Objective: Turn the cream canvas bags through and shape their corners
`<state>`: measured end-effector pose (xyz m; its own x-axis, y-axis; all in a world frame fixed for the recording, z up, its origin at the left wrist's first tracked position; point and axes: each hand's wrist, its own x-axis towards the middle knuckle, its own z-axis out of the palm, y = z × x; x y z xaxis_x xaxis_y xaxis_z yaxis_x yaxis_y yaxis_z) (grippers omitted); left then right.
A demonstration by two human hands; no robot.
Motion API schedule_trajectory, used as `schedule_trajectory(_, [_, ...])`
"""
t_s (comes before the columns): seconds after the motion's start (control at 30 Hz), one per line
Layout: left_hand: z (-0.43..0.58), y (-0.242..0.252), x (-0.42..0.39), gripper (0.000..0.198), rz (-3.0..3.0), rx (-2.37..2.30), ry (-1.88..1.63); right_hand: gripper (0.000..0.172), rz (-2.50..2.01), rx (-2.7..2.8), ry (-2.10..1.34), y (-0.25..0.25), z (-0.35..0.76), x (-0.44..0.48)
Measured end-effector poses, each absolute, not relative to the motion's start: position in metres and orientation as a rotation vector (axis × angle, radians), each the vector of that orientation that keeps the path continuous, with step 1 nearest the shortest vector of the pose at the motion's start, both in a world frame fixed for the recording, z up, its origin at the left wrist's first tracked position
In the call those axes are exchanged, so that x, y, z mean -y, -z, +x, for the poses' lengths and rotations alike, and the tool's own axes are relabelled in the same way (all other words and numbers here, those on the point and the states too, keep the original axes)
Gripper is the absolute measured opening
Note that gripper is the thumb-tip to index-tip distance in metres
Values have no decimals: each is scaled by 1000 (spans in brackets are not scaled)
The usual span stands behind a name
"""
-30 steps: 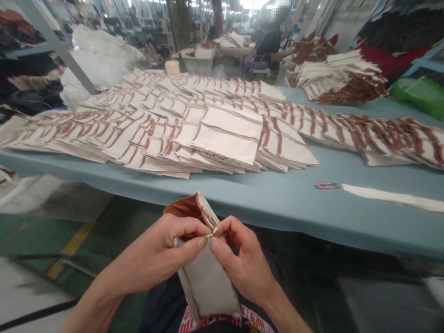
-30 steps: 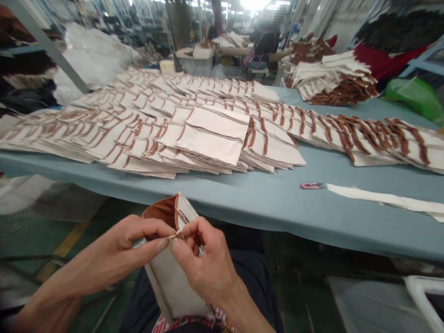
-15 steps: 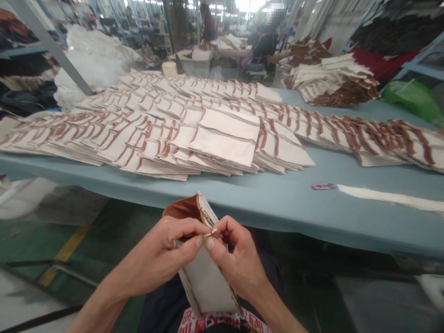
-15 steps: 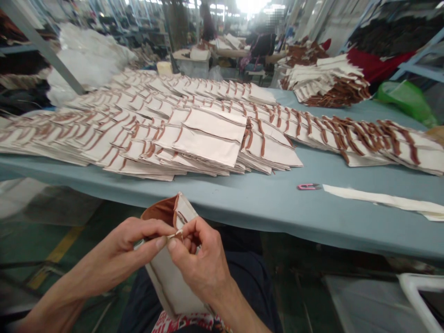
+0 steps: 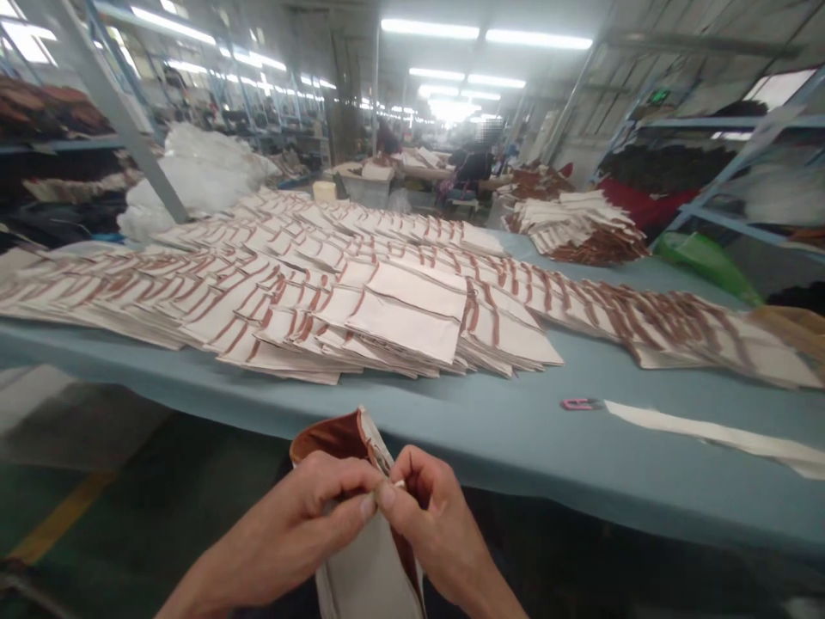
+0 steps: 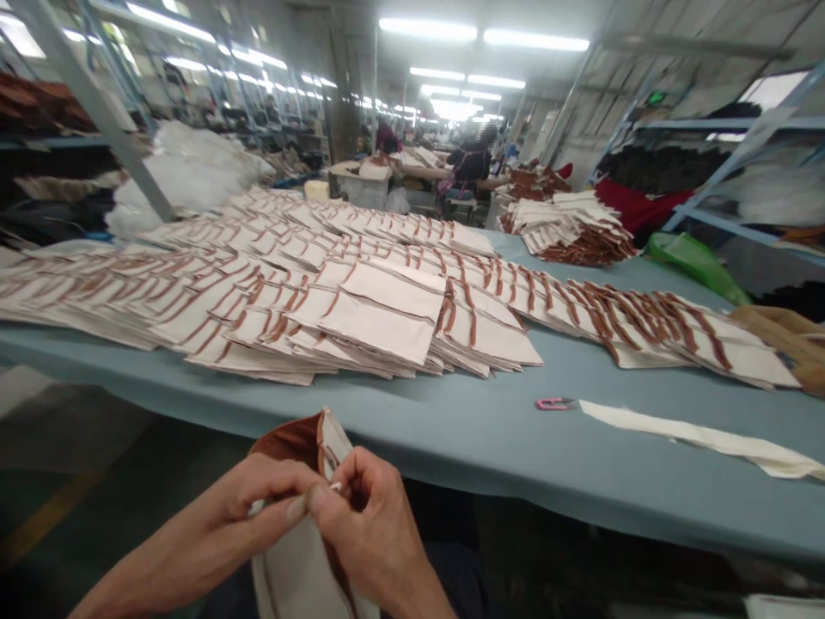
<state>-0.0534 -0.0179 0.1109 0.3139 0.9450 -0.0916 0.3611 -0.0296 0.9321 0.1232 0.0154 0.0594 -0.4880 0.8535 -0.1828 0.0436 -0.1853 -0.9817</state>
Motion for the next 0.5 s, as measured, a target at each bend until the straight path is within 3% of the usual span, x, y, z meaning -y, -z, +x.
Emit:
schedule_trajectory(0.13, [-50,-107,15,22,1456,-1259,-775,53,-1062,1598,-1702,-64,121,-28])
schedule_trajectory(0.27, [-52,-92,13,26,1391,-1274,-858,67,-976,1645,-1796,-56,115,-41])
schedule_trajectory(0.37, [-58,-81,13,23,1388,-1333,-885,69,-903,1668,-1914,-47,109,-50])
schedule_trajectory(0.5, [-66,-68,6,25,1338,-1327,-882,68,-980,1786,-1777,-42,98,-59])
